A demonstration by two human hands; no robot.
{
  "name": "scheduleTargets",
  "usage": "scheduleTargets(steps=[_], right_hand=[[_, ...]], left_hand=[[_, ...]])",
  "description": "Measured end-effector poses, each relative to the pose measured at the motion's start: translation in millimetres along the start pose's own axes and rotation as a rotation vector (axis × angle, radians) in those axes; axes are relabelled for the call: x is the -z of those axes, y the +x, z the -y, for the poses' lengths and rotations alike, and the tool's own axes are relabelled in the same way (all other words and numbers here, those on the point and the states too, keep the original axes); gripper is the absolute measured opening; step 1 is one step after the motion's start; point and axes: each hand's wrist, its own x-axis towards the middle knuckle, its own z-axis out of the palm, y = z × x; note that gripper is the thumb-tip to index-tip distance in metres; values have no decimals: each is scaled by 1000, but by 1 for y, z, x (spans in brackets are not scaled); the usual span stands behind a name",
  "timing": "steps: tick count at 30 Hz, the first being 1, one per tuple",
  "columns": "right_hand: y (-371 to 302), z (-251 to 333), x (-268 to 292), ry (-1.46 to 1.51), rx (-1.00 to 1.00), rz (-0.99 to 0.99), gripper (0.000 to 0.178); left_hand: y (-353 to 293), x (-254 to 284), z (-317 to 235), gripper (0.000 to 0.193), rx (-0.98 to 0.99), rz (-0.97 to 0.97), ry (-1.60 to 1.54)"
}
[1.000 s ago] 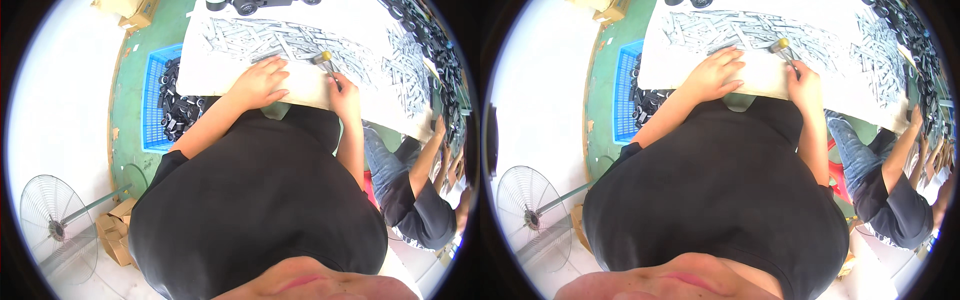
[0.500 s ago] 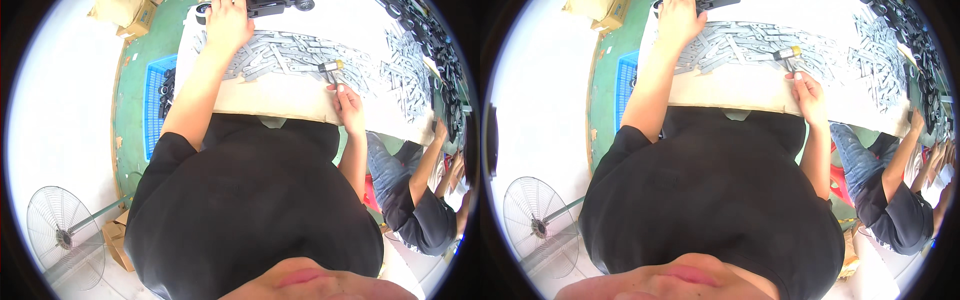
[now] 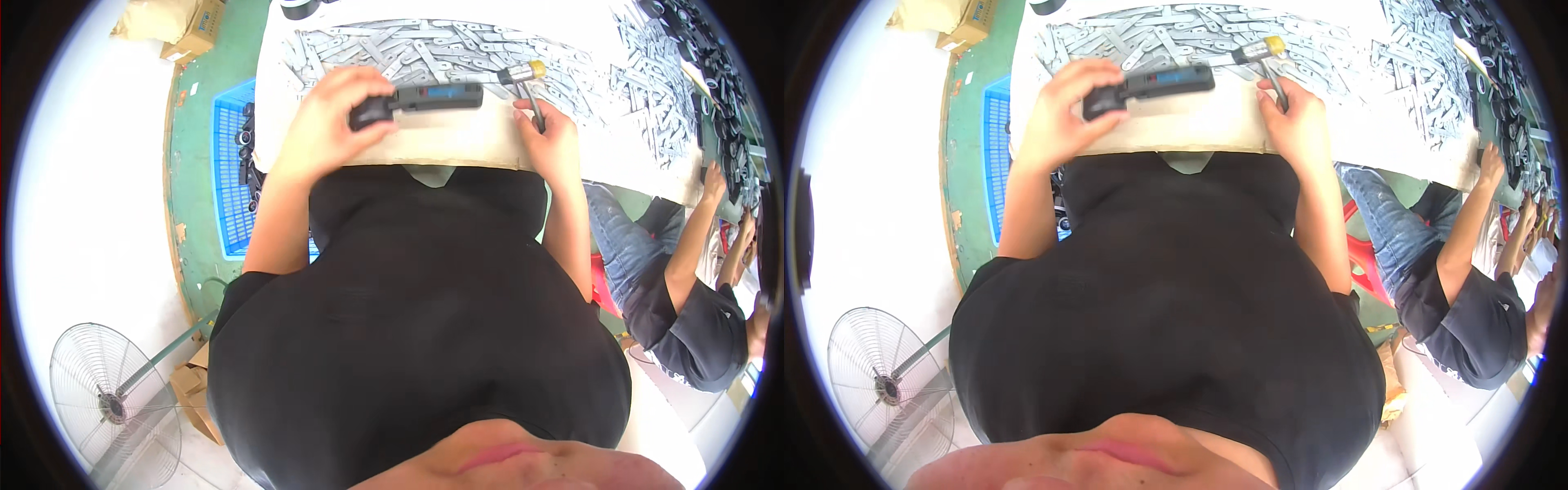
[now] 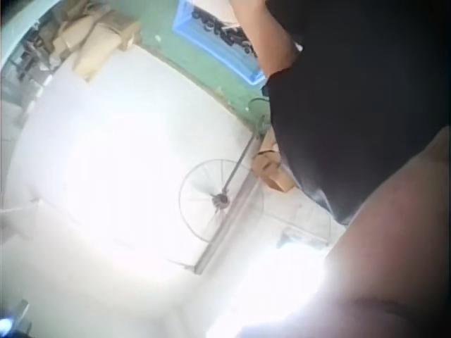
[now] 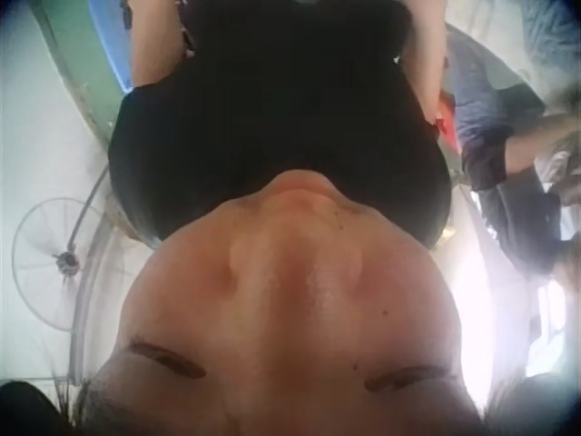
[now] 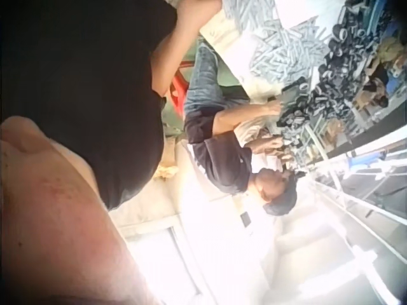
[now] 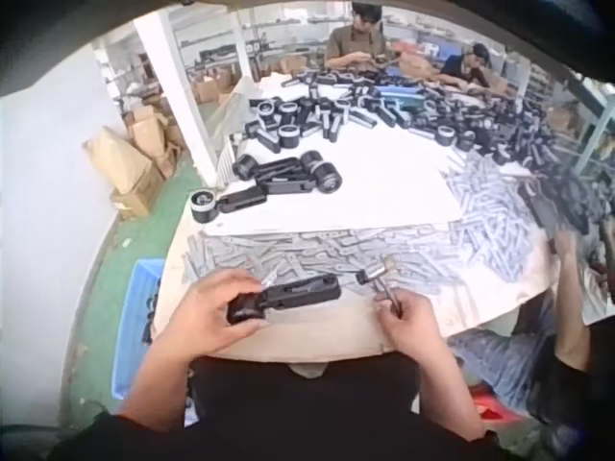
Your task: Manually assemble mechanical components by inserting metal pins and seating them using a small hammer.
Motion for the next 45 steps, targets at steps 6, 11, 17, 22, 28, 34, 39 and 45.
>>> scheduleTargets(steps=[6,11,17,22,28,34,39,45], right_hand=[[24,33,-10,-330,197,-68,26],[36,38,-20,-582,213,-80,28],[31,21,-20,-256,304,-205,22],[9,19,-11,-79,282,-145,21],[-15,30,-4,243,50,29,22],[-22,31,-7,543,-96,169,22],[-26,40,-24,399,-45,186,22],[-23,41,-30,320,4,181,23]], left_hand=[[-41,-22,-7,43,-38,80,1],[-41,-29,-15,44,-93,25,153],[-29,-45,-39,43,-119,-62,216],[-21,-68,-46,32,-94,-130,293],[-15,-77,-22,36,-128,-92,246],[-7,-79,-17,55,-38,-110,167],[-7,-83,-11,62,-55,-201,159],[-8,-83,-13,59,-12,-185,100]])
